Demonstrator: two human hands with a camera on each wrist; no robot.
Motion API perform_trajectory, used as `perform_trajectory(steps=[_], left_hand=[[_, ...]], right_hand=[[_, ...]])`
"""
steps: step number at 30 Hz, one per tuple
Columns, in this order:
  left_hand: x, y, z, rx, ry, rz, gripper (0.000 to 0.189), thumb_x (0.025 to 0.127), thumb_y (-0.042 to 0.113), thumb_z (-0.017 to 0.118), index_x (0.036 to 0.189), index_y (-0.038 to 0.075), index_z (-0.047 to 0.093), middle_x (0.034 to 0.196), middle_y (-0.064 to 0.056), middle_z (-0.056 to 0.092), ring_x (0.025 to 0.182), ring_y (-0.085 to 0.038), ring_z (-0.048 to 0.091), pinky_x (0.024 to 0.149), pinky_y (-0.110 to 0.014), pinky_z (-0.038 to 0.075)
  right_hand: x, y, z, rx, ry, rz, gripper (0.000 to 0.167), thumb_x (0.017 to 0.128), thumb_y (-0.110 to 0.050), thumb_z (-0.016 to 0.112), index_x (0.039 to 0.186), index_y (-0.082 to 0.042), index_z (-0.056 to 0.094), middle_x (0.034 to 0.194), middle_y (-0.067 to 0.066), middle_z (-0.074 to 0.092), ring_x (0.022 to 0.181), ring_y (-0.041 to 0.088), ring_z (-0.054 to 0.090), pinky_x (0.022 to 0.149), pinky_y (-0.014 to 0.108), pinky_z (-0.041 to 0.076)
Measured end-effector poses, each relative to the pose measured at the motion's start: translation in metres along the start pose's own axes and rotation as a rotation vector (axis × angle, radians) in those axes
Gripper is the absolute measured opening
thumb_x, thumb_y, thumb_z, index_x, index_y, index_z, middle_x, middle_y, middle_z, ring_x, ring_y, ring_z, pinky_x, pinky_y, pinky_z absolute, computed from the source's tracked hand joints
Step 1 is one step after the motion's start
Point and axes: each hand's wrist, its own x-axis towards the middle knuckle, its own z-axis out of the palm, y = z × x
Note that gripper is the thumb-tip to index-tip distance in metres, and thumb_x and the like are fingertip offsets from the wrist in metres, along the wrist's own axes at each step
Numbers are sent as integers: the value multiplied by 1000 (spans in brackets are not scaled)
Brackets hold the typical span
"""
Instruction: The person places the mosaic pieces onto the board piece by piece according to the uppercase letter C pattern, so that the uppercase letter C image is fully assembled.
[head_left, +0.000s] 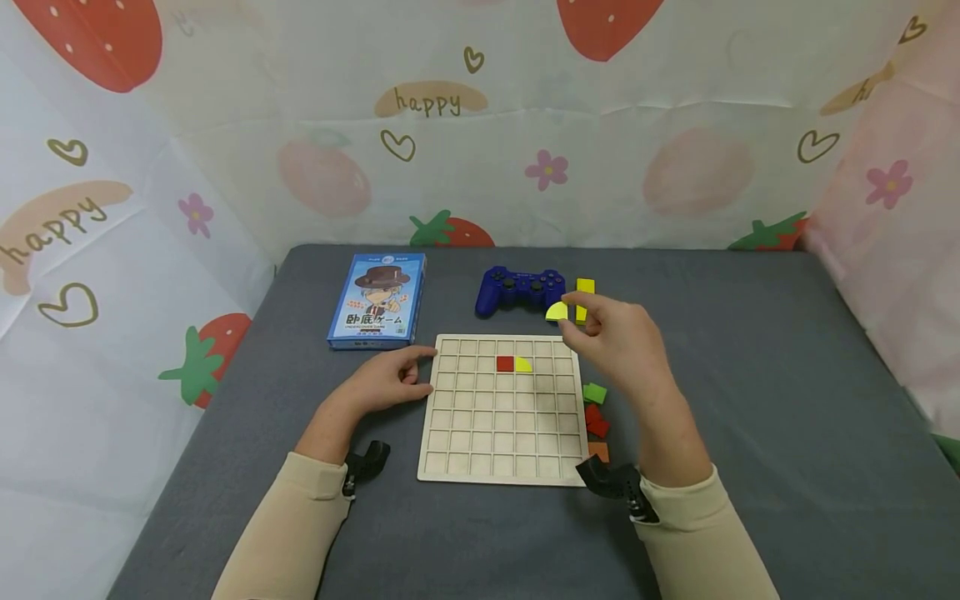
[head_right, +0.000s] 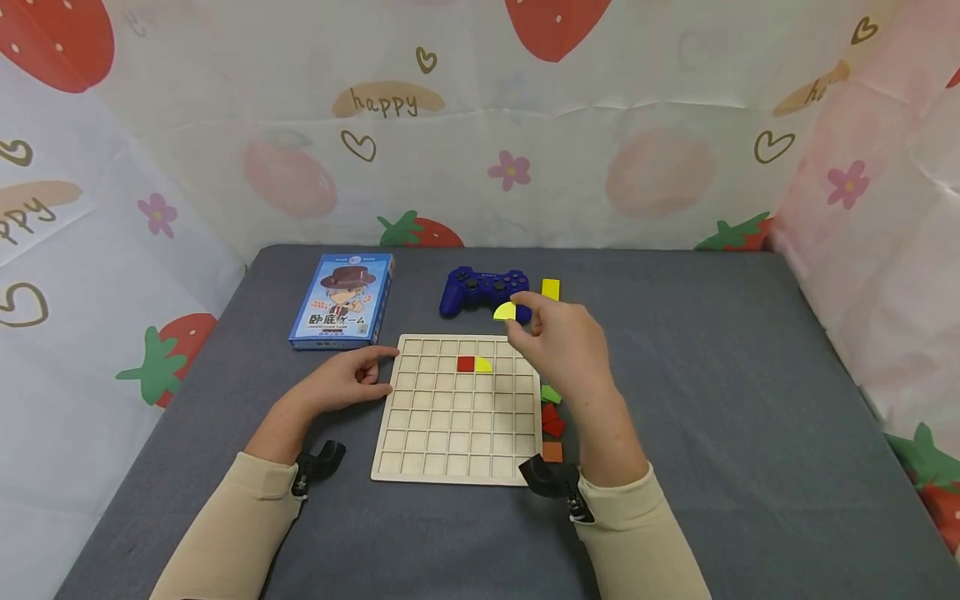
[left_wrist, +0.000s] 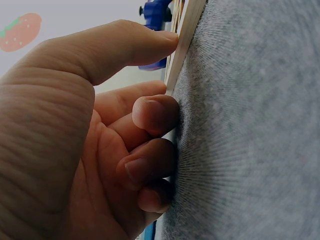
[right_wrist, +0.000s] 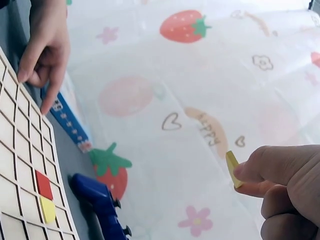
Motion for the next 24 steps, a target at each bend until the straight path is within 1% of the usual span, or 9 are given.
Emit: perform_trajectory(steps=[5,12,18,24], left_hand=[[0,0,0,1,-4,-6,59,93,26,76,146,10,56,70,3,51,62,-13,45,68,-35,39],[-1,0,0,0,-1,-6,59,93,27,75,146,10,56,70,3,50,61,-14,45,67,-35,39],[-2,1,0,-8,-1,-15,59,94,26,75,147,10,55,70,2,51,61,-14,45,67,-35,39],[-1,0,1,-4,-2,-13,59,94,27,75,148,11,54,69,2,51,60,-14,45,68,-35,39]], right_hand=[[-1,-7,6,9,-20,-19,37,98,-19,68,134,-9,69,55,-2,35,47,17,28,49,32,21],[0,-14,19,22,-55,-41,37,97,-21,70,132,-11,70,56,-2,39,47,17,31,49,31,23],[4,-15,35,34,-84,-57,34,97,-21,70,130,-12,71,57,-3,39,47,15,30,50,32,23],[6,-14,50,28,-85,-84,33,96,-20,71,128,-11,73,56,-4,41,46,14,30,48,30,23]])
